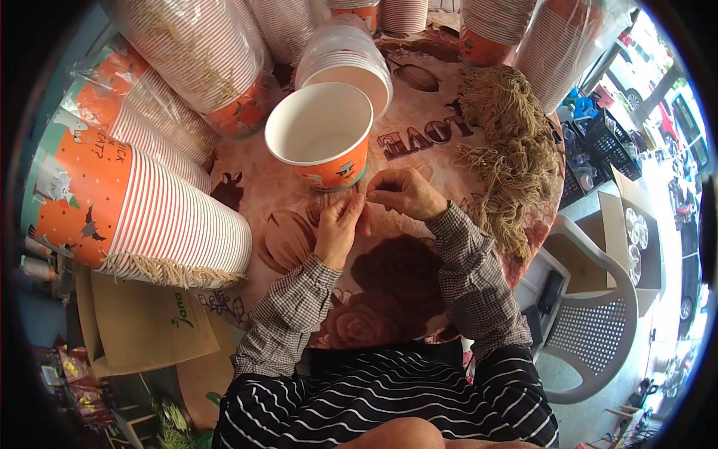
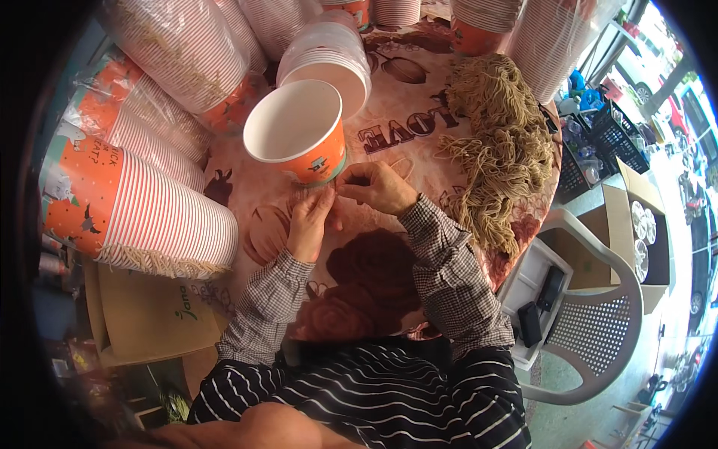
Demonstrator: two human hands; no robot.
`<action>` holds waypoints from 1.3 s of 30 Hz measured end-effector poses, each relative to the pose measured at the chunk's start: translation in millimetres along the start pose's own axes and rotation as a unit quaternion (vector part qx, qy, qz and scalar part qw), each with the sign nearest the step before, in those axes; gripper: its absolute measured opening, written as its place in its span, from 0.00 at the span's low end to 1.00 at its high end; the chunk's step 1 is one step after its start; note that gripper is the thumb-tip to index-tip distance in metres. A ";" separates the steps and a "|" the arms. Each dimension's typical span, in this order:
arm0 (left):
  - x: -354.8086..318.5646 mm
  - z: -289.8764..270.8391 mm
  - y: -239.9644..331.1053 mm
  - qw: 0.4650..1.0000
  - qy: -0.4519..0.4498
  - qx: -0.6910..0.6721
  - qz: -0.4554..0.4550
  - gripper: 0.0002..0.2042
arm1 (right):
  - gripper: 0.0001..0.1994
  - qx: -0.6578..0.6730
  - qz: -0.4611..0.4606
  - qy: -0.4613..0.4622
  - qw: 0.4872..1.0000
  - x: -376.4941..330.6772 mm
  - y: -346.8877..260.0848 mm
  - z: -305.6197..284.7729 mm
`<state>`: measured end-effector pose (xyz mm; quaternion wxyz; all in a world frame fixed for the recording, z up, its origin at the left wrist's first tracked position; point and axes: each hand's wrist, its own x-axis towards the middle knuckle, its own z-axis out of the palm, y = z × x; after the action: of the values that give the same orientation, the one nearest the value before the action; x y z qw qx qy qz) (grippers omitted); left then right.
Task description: Threading and knotting twine through pre-punched holes in paper cups to create handles.
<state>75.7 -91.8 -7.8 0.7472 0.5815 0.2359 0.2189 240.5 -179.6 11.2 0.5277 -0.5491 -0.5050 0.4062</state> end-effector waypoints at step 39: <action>4.6 -5.0 10.5 0.821 0.117 0.404 0.386 0.06 | 0.08 -0.107 -0.022 0.081 0.991 0.4 1.9 2.7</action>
<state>75.8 -82.8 0.8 0.2662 0.8448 0.1454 0.4409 238.2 -178.6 9.1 0.5141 -0.6223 -0.5129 0.2921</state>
